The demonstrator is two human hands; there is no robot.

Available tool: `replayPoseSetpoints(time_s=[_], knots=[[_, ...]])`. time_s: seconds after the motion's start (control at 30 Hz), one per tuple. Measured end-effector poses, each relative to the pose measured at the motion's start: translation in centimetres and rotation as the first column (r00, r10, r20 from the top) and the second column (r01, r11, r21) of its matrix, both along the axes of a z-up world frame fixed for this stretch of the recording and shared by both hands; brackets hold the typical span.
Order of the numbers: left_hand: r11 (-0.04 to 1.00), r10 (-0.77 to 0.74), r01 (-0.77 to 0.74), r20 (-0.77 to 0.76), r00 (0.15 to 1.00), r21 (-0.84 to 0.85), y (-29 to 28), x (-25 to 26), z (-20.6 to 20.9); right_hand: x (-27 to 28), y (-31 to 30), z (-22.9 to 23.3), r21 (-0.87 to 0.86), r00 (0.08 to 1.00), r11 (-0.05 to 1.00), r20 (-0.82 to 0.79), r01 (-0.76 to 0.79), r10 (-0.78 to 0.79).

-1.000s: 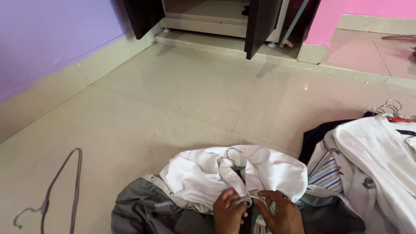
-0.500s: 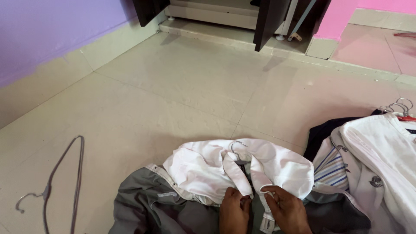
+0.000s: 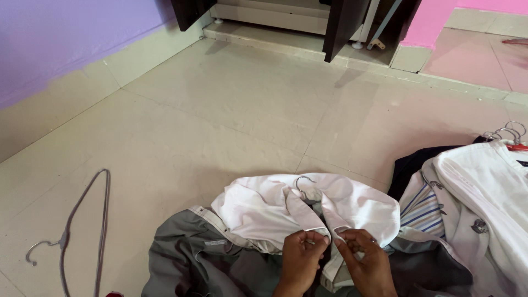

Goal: The person buttons a white shirt while sitting on the floor. They then lift the shirt on a hanger to display it, place it down, and pick up a pair of white shorts to display them as well.

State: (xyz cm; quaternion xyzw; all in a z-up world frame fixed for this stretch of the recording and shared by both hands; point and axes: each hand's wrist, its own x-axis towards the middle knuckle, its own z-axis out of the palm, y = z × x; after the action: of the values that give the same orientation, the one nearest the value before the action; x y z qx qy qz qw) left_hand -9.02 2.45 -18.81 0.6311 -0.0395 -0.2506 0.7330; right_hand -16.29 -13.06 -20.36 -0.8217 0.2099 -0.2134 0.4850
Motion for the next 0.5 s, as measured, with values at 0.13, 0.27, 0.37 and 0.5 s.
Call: replayPoseSetpoints(time_s=[0.13,0.27,0.37,0.5], knots=[[0.998,-0.010,0.006,-0.050,0.999,-0.069,-0.1,0.1,-0.5,0.6,-0.2,-2.8,0.403,0.998,0.915,0.066,-0.007,-0.022],[0.994,0.009,-0.005,0.033,0.999,-0.106,-0.5,0.1,-1.2,0.4,0.1,-2.6,0.414,0.999,0.910,0.038,0.009,-0.027],[0.995,0.059,-0.052,0.092,0.994,-0.082,-0.8,-0.4,-1.6,0.2,0.4,-1.9,0.295,0.990,0.955,0.144,-0.039,-0.004],[0.987,0.152,-0.143,0.164,0.975,-0.069,-1.2,-0.6,-1.0,0.0,0.9,-1.2,0.360,0.995,0.930,0.089,-0.069,0.039]])
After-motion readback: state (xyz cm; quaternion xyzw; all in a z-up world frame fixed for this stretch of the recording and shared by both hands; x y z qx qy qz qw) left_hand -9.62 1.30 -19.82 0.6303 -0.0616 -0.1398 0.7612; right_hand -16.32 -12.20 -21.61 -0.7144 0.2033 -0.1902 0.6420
